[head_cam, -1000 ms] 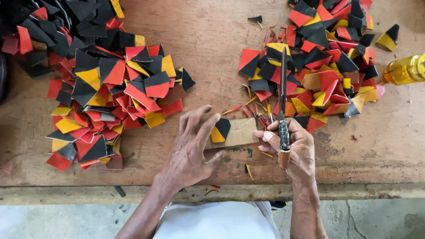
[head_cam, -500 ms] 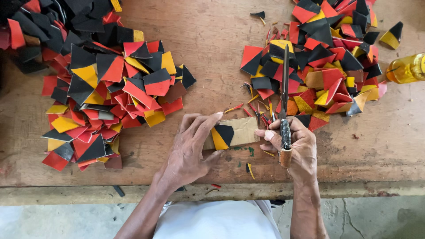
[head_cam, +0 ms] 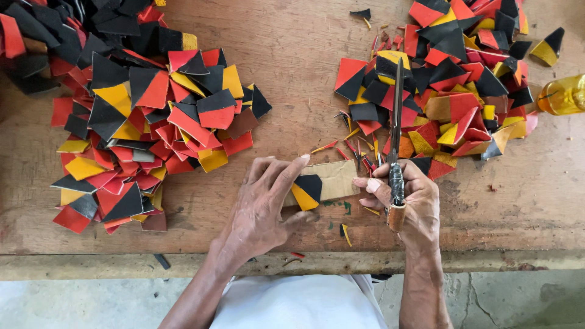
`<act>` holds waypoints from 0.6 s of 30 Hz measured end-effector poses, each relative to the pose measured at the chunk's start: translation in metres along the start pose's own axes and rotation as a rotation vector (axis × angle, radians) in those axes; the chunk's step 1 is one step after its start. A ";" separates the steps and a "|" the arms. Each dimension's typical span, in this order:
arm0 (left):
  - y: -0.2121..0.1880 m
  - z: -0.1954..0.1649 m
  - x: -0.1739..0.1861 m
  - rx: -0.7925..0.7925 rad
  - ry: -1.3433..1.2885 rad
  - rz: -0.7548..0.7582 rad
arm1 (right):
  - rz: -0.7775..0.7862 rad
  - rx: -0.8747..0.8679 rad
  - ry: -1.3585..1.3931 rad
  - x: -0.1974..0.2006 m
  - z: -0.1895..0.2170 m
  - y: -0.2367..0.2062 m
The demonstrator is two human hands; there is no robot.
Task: The person uses shears to cut small triangular pieces from multicolored material sheets on a wooden workbench. The person repeatedly picks up pieces, aligns them, and cuts them into smaller triangles, accumulating a pile of cut pieces on the table.
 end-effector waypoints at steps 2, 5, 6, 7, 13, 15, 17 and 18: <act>-0.001 -0.003 0.001 -0.028 0.034 -0.021 | -0.010 -0.004 -0.014 0.000 0.000 0.001; -0.004 -0.003 0.001 0.043 0.012 -0.023 | -0.006 -0.001 -0.013 0.002 0.001 0.003; -0.006 -0.003 0.002 0.048 0.004 -0.041 | 0.002 -0.002 -0.004 0.002 0.001 0.003; -0.007 -0.002 0.002 0.052 -0.004 -0.061 | 0.010 -0.003 0.005 0.002 0.002 0.003; -0.008 -0.002 -0.004 0.028 0.123 -0.058 | 0.017 0.013 0.015 0.005 0.001 0.002; -0.008 -0.004 -0.007 0.021 0.142 -0.063 | 0.017 0.015 0.007 0.007 0.000 0.001; -0.007 -0.004 -0.009 0.056 0.131 -0.077 | 0.026 0.017 0.017 0.008 -0.001 0.001; -0.007 -0.004 -0.009 0.073 0.129 -0.077 | 0.039 0.017 0.030 0.008 -0.001 0.001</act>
Point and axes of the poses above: each hand's wrist, its own y-axis towards the middle knuckle, its own x-axis out of the back of the hand, z = x × y, the point moved 5 cm from there along y, towards the middle knuckle, and after that the axes turned 14 degrees about -x, right-handed, at the moved point
